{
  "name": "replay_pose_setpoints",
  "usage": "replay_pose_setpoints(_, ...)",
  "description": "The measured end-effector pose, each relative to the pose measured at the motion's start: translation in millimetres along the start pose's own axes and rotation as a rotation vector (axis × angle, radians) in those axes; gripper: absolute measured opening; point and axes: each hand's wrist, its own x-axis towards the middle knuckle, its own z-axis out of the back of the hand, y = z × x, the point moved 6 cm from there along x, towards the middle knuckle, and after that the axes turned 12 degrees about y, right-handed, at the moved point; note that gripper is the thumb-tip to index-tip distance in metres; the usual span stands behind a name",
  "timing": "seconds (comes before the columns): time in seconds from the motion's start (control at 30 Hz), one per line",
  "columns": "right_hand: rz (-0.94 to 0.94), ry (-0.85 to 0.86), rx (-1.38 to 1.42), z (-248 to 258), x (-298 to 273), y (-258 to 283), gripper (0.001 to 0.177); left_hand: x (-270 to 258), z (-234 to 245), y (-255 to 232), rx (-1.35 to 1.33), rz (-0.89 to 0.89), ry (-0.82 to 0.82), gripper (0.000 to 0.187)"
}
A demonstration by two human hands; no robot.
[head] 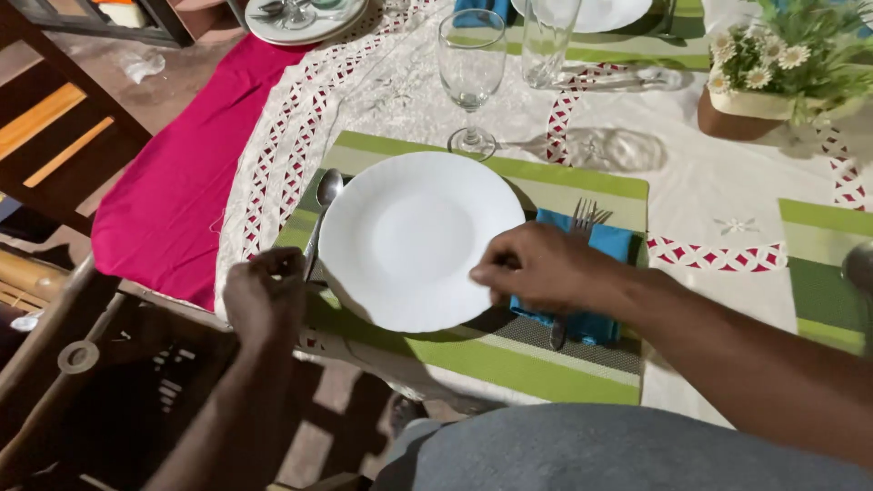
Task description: Setting a dining table with plates, napkins, and cutlery.
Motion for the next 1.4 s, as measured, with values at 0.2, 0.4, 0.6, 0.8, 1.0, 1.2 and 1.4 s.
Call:
replay_pose_setpoints(0.2,0.117,0.102,-0.071,-15,48,55,0.028,70,-2,8,0.242,-0.055,0.262,0.032)
replay_pose_setpoints(0.4,0.197,-0.120,-0.060,-10,132,112,0.024,108,-23,9,0.143,-0.006,0.504,0.031)
replay_pose_setpoints(0.6,-0.025,-0.321,0.127,-23,174,153,0.023,115,-20,-2,0.287,-0.378,0.525,0.026)
replay_pose_setpoints(0.8,0.004,-0.368,0.202,-46,182,138,0.026,143,-24,5,0.269,-0.430,0.618,0.032)
replay_pose_setpoints(1.0,-0.163,-0.541,0.255,-39,139,92,0.024,147,-17,1,0.202,-0.497,0.653,0.037)
replay_pose_setpoints(1.2,-0.365,-0.891,0.143,-6,49,-3,0.023,181,-7,10,-0.010,-0.495,0.493,0.022)
replay_pose_setpoints(1.4,-0.450,-0.986,0.209,16,40,-8,0.030,210,-16,10,0.084,-0.316,0.622,0.024)
